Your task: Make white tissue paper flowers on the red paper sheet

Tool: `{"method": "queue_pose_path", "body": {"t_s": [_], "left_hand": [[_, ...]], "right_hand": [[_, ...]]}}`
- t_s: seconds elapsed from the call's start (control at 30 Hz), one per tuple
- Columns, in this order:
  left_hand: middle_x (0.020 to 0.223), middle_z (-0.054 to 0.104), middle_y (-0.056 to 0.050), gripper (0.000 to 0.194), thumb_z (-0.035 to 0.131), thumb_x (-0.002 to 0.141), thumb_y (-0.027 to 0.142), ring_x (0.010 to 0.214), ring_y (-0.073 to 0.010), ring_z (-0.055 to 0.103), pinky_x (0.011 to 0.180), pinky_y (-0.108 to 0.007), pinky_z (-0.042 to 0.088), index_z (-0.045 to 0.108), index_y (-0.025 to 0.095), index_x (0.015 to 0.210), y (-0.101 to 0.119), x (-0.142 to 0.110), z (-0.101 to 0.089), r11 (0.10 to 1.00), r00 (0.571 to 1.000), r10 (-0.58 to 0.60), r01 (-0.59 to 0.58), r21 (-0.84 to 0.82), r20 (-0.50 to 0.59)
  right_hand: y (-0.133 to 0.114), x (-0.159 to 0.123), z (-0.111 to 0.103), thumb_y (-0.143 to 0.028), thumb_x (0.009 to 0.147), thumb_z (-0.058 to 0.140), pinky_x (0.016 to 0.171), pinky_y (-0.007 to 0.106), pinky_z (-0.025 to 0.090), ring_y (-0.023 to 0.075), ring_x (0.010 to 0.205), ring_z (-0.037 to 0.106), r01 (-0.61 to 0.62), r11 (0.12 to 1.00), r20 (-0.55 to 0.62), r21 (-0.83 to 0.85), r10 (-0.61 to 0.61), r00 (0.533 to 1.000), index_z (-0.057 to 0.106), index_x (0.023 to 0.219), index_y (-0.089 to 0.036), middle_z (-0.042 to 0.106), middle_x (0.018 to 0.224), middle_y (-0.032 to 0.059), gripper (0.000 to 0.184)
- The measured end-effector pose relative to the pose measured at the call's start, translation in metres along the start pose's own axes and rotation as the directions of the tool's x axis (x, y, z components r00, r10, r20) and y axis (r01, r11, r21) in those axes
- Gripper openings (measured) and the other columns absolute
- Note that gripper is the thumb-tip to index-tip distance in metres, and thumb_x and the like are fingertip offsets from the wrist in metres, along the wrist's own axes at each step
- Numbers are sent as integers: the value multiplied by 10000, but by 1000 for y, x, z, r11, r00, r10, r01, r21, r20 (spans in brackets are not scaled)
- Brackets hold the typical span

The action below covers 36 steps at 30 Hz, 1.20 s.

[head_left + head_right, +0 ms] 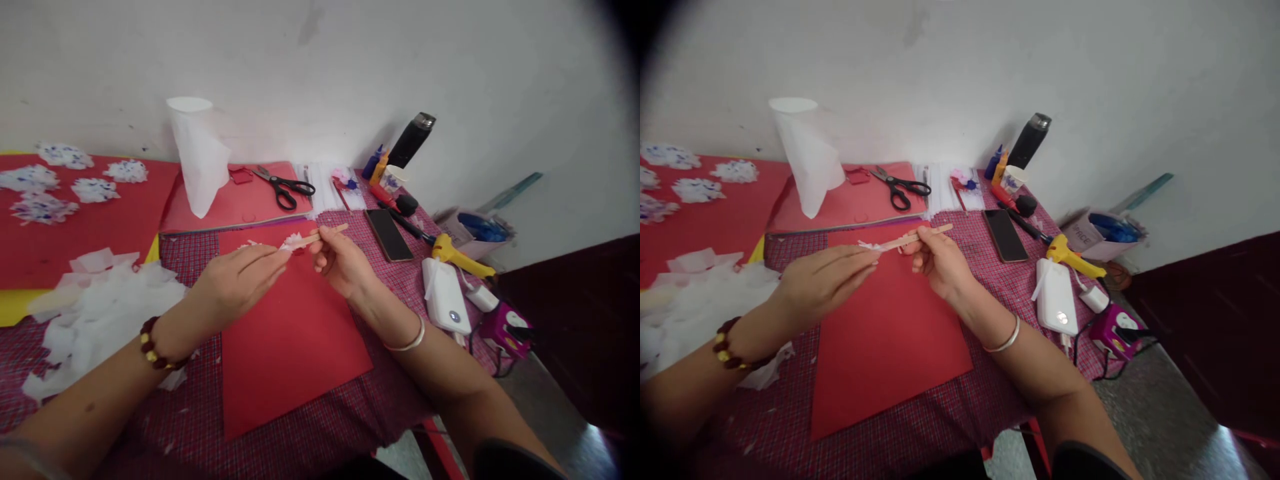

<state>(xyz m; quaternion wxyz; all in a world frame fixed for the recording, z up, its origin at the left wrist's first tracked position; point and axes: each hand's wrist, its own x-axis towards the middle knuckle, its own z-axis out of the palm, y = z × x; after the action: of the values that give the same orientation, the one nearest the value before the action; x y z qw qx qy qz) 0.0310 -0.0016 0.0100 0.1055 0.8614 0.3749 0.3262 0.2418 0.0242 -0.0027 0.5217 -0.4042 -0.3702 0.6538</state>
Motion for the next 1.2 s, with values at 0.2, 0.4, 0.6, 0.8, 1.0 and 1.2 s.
{"method": "queue_pose_path", "body": {"t_s": [0.2,0.4,0.6,0.8,1.0,1.2], "left_hand": [[917,690,-89,293,385,987,258,863,-232,651,759,-350,499,662,178,928,-8,-3,10,963,955,26,-103,250,296],[933,693,-87,172,500,943,199,869,-250,650,784,-391,505,666,164,910,23,-12,23,964,792,140,-247,102,595],[988,711,-125,131,571,873,130,868,-265,660,835,-422,514,699,141,902,35,-19,28,953,765,141,-278,125,628],[980,712,-134,141,572,860,121,876,-265,661,865,-427,512,705,131,905,37,-21,27,952,768,130,-273,137,627],[979,707,-116,163,542,890,143,907,-255,659,878,-416,510,704,144,902,38,-17,24,972,770,78,-200,123,633],[1002,710,-113,154,559,869,149,925,-256,666,857,-399,519,702,158,924,32,-18,23,986,787,88,-156,59,610]], "right_hand": [[9,17,-31,-498,844,631,465,223,388,86,448,501,332,841,-23,-427,-378,926,593,800,-199,618,585,-24,305],[22,21,-39,-445,940,524,582,252,418,124,609,568,432,562,156,-705,-472,868,614,804,-203,649,737,22,292],[25,28,-38,-429,963,486,601,246,435,139,667,600,442,495,219,-748,-444,869,641,866,-203,667,802,37,291],[27,33,-38,-383,970,474,606,251,433,139,646,605,439,424,249,-792,-431,867,648,810,-200,687,840,46,299],[19,27,-33,-317,950,500,690,282,459,167,739,646,463,379,264,-801,-471,842,636,791,-190,701,816,50,245],[6,23,-31,-443,906,557,507,232,436,105,499,545,436,702,21,-563,-515,857,590,847,-192,621,611,-17,259]]}}
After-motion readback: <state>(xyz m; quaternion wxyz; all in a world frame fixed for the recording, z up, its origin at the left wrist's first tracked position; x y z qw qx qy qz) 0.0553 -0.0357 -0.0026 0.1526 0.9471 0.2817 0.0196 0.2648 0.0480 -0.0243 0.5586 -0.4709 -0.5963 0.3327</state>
